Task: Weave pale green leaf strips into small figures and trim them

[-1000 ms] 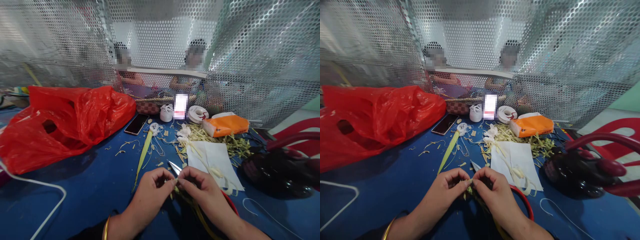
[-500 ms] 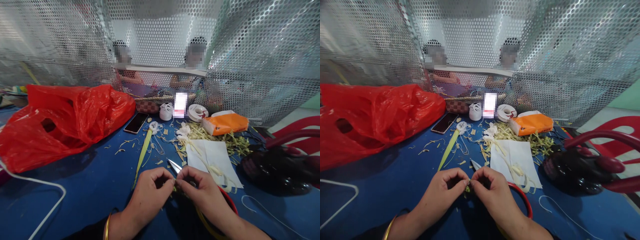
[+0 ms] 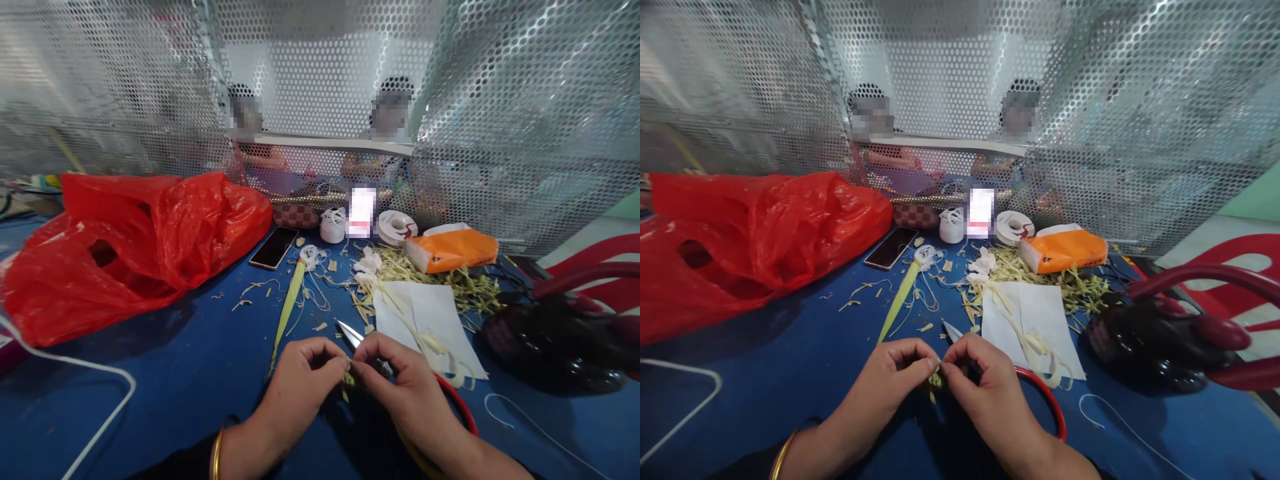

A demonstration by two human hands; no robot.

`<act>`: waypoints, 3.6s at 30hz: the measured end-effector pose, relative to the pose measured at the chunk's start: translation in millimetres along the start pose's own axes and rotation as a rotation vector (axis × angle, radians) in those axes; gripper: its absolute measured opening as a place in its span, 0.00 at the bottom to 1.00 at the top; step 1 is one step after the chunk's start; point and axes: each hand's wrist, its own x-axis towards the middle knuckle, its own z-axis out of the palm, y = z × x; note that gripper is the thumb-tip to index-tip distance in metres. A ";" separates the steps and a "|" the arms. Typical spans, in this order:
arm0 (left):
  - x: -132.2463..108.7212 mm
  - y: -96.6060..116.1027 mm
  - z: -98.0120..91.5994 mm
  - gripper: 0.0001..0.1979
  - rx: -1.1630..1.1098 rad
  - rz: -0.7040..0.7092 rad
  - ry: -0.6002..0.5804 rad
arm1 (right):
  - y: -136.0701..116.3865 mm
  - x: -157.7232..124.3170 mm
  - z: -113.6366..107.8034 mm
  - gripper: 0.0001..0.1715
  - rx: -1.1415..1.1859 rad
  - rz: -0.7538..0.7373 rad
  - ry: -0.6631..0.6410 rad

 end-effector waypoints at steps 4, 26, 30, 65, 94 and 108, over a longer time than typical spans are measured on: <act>-0.2 -0.5 -1.0 0.09 0.022 0.007 0.010 | -1.5 -0.2 -0.9 0.10 0.017 0.019 0.007; 0.6 3.1 -2.3 0.06 0.034 -0.010 0.039 | 5.3 -4.7 -1.8 0.05 -0.090 -0.135 -0.035; 0.8 2.4 -2.8 0.07 0.000 -0.014 0.031 | 4.6 -5.2 -2.1 0.06 -0.092 -0.090 -0.033; 1.2 -1.9 0.4 0.15 -0.286 -0.175 -0.142 | 6.1 2.2 -3.6 0.13 0.254 0.138 0.030; -2.8 8.3 -1.5 0.05 0.029 0.053 0.026 | -0.3 0.0 0.1 0.11 0.416 0.171 -0.025; -3.2 2.1 -2.3 0.07 0.312 0.230 0.047 | 1.6 -0.3 1.3 0.08 0.411 0.253 -0.082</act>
